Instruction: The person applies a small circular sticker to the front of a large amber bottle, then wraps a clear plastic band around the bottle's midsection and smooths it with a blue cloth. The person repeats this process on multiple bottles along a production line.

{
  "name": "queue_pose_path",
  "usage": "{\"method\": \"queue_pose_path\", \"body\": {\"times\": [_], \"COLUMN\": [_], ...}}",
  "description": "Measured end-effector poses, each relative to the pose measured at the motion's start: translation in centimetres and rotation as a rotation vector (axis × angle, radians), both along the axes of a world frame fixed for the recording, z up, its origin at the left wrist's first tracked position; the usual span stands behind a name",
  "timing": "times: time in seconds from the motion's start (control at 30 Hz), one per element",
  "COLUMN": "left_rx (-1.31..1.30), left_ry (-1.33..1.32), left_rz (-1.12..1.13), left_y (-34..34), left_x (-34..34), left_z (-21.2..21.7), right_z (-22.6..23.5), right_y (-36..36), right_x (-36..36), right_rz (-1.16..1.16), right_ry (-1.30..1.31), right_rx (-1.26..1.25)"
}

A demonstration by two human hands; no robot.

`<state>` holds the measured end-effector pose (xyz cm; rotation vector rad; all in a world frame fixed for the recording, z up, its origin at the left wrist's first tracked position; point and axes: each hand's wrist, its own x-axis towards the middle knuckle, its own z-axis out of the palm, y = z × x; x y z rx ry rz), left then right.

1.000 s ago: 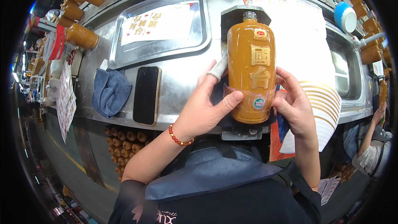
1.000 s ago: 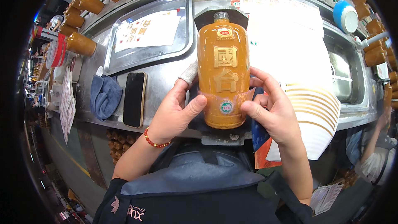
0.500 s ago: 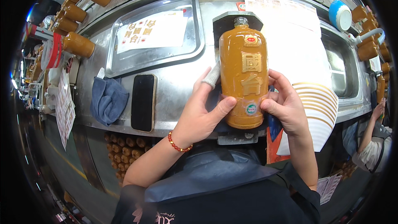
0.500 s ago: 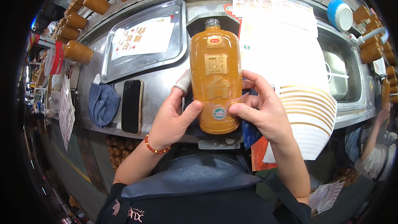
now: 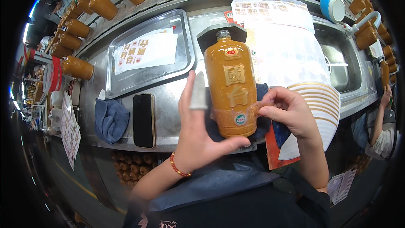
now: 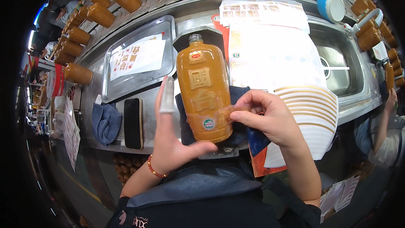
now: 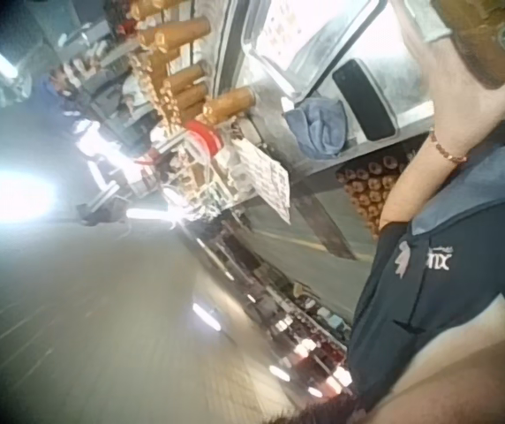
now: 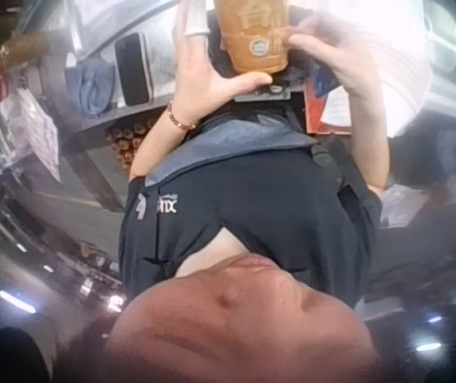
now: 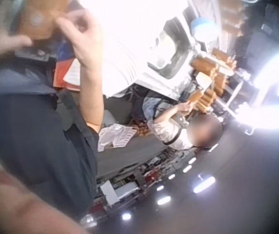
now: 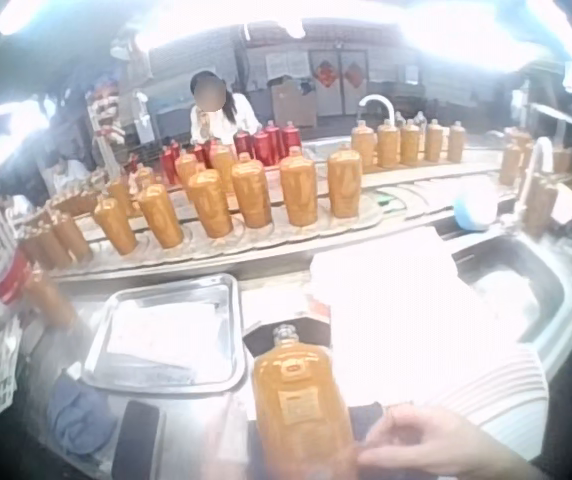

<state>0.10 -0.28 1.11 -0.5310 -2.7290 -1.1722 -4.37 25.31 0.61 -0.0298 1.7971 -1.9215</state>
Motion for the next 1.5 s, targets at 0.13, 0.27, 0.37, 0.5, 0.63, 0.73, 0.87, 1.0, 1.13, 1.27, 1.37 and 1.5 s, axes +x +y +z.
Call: {"method": "queue_pose_path", "body": {"times": [0.13,0.27,0.37,0.5,0.63,0.73,0.87,1.0,1.13,1.27,1.37,1.5], "left_rx": [-0.069,0.002,0.049,0.266,0.355,0.351,0.399,0.371,0.350,0.360,0.344,0.112], "left_ry": [-0.053,-0.053,-0.076,-0.145,-0.206,-0.216,-0.232,-0.236,-0.247,-0.321,-0.228,-0.045], "left_rz": [-0.013,-0.083,-0.153,-0.171,-0.103,-0.080,-0.098,-0.086,-0.014,0.053,-0.095,-0.004], "left_y": [1.3,0.6,-0.3,-0.7,-0.9,-0.7,-0.7,-0.7,0.1,1.3,0.1,-0.3], "left_x": [0.2,-0.3,-0.7,-0.8,0.1,0.4,0.4,0.5,0.5,0.4,0.2,-0.1], "left_z": [0.1,-0.5,-1.9,-2.0,-3.7,-4.0,-4.0,-4.1,-3.8,-2.9,-2.8,-4.3], "right_z": [1.9,3.7,3.1,3.1,3.2,3.3,2.9,2.3,2.3,2.8,4.3,7.6], "right_y": [-0.1,-0.7,-0.9,-0.6,-0.6,-0.5,-0.3,-0.2,-0.5,-0.5,-0.7,-3.2], "right_x": [0.6,1.3,1.6,1.4,1.6,1.6,1.4,1.1,1.1,1.5,1.8,2.0], "right_rz": [0.031,0.024,0.000,-0.018,-0.023,-0.021,-0.012,-0.021,-0.023,0.000,0.063,0.213], "right_ry": [0.097,0.145,0.179,0.173,0.224,0.231,0.203,0.158,0.128,0.190,0.378,0.651], "right_rx": [0.063,0.058,0.026,0.077,0.123,0.134,0.156,0.140,0.125,0.170,0.266,0.313]}}
